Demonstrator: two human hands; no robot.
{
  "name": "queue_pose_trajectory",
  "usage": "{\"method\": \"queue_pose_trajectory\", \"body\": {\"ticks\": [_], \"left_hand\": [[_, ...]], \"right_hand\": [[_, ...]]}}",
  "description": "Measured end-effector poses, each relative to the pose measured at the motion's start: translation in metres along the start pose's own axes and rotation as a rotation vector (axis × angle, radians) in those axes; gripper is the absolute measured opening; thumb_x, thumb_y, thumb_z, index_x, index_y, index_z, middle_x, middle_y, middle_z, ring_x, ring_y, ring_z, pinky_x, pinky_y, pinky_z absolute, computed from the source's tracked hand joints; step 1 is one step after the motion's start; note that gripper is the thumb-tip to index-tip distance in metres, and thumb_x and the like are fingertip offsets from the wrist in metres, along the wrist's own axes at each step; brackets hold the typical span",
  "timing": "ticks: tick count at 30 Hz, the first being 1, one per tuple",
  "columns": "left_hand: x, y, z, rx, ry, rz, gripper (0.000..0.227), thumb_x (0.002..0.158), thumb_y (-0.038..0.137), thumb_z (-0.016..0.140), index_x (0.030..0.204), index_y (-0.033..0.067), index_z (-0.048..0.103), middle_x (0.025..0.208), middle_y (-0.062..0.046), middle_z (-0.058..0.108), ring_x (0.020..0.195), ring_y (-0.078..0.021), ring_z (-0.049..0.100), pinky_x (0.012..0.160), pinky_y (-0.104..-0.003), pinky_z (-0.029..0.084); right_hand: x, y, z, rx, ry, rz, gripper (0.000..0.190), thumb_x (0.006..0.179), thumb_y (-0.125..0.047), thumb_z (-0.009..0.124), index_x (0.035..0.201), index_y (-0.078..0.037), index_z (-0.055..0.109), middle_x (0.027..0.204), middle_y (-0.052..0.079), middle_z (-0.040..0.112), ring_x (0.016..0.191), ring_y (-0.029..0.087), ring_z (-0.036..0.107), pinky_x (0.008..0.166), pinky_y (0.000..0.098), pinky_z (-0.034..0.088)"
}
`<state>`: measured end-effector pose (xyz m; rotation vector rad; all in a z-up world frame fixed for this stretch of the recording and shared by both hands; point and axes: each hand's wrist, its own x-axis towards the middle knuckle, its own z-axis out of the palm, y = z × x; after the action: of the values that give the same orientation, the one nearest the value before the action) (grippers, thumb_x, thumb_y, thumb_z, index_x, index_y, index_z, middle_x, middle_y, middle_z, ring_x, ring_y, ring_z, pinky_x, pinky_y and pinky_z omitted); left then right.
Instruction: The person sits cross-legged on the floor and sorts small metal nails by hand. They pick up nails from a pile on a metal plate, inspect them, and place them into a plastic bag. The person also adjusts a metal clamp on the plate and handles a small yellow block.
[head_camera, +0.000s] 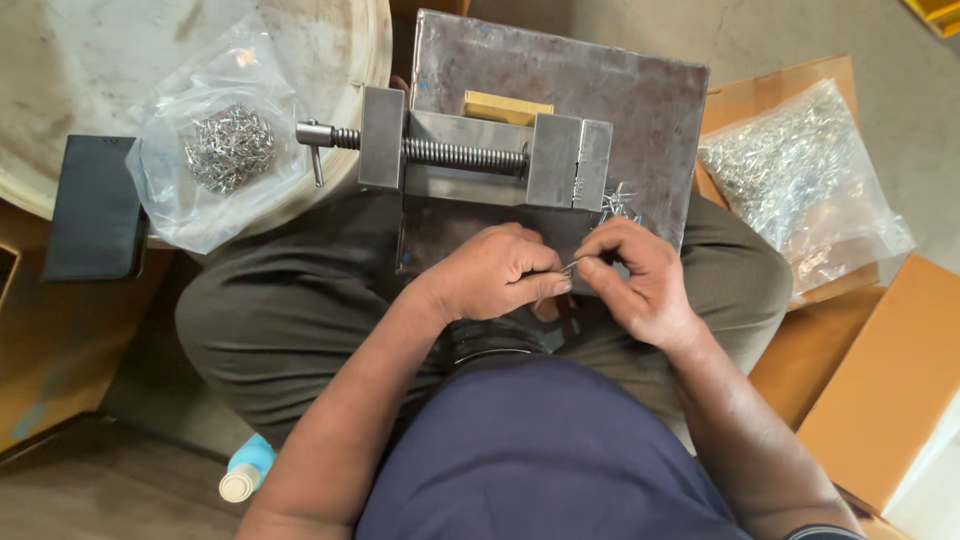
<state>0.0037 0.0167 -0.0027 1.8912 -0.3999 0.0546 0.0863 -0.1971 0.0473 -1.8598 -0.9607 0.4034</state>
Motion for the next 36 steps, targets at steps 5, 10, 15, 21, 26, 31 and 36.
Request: {"method": "queue_pose_trajectory", "body": {"ticks": [5, 10, 15, 21, 26, 31, 36], "left_hand": [[-0.001, -0.001, 0.001, -0.041, 0.046, -0.004, 0.025, 0.098, 0.033, 0.065, 0.089, 0.0102, 0.072, 0.079, -0.009, 0.068, 0.082, -0.0314, 0.066, 0.076, -0.042, 0.052], [-0.003, 0.0, 0.0, -0.07, 0.058, -0.052, 0.025, 0.098, 0.031, 0.064, 0.091, 0.0087, 0.071, 0.079, -0.009, 0.068, 0.08, -0.0282, 0.067, 0.074, -0.041, 0.053], [-0.005, -0.003, 0.0, -0.081, 0.071, -0.041, 0.026, 0.099, 0.032, 0.063, 0.091, 0.009, 0.072, 0.079, -0.008, 0.069, 0.08, -0.0268, 0.067, 0.073, -0.04, 0.054], [-0.007, -0.005, 0.001, -0.091, 0.072, -0.049, 0.027, 0.099, 0.033, 0.062, 0.091, 0.0092, 0.072, 0.079, -0.007, 0.069, 0.079, -0.0255, 0.067, 0.073, -0.039, 0.054], [-0.006, -0.005, 0.0, -0.077, 0.067, -0.052, 0.027, 0.099, 0.033, 0.062, 0.092, 0.0092, 0.073, 0.079, -0.007, 0.069, 0.079, -0.0255, 0.067, 0.073, -0.04, 0.053], [-0.006, -0.002, -0.001, -0.106, 0.055, -0.063, 0.026, 0.1, 0.032, 0.061, 0.092, 0.0094, 0.072, 0.077, -0.006, 0.07, 0.078, -0.0252, 0.067, 0.074, -0.039, 0.053], [-0.008, -0.005, -0.001, -0.158, 0.079, -0.032, 0.023, 0.101, 0.029, 0.061, 0.095, 0.0087, 0.07, 0.079, -0.007, 0.069, 0.08, -0.0261, 0.068, 0.074, -0.039, 0.054]], "right_hand": [[0.014, -0.013, -0.01, -0.276, 0.217, -0.068, 0.006, 0.098, -0.002, 0.07, 0.103, -0.001, 0.066, 0.097, 0.01, 0.069, 0.08, 0.019, 0.066, 0.074, 0.0288, 0.053], [0.045, -0.029, -0.026, -0.509, 0.116, -0.186, 0.008, 0.101, -0.003, 0.073, 0.106, -0.002, 0.068, 0.099, 0.012, 0.07, 0.087, 0.025, 0.071, 0.075, 0.0335, 0.055], [0.061, -0.044, -0.024, -0.577, 0.025, -0.16, 0.007, 0.097, -0.003, 0.075, 0.102, -0.002, 0.07, 0.095, 0.013, 0.069, 0.08, 0.025, 0.07, 0.069, 0.0344, 0.055], [0.062, -0.045, -0.021, -0.585, 0.01, -0.16, 0.007, 0.097, -0.002, 0.074, 0.103, -0.002, 0.07, 0.096, 0.012, 0.069, 0.08, 0.024, 0.07, 0.069, 0.0335, 0.055], [0.065, -0.044, -0.02, -0.607, -0.005, -0.193, 0.006, 0.098, -0.002, 0.074, 0.102, -0.002, 0.07, 0.097, 0.011, 0.07, 0.083, 0.023, 0.071, 0.07, 0.033, 0.055], [0.054, -0.042, -0.022, -0.58, 0.059, -0.202, 0.011, 0.101, 0.0, 0.073, 0.112, -0.001, 0.072, 0.102, 0.012, 0.07, 0.085, 0.022, 0.071, 0.075, 0.0315, 0.056], [0.021, -0.033, -0.005, -0.351, 0.216, -0.068, 0.008, 0.102, 0.0, 0.071, 0.11, 0.001, 0.07, 0.096, 0.011, 0.067, 0.08, 0.018, 0.067, 0.069, 0.0261, 0.053]]}}
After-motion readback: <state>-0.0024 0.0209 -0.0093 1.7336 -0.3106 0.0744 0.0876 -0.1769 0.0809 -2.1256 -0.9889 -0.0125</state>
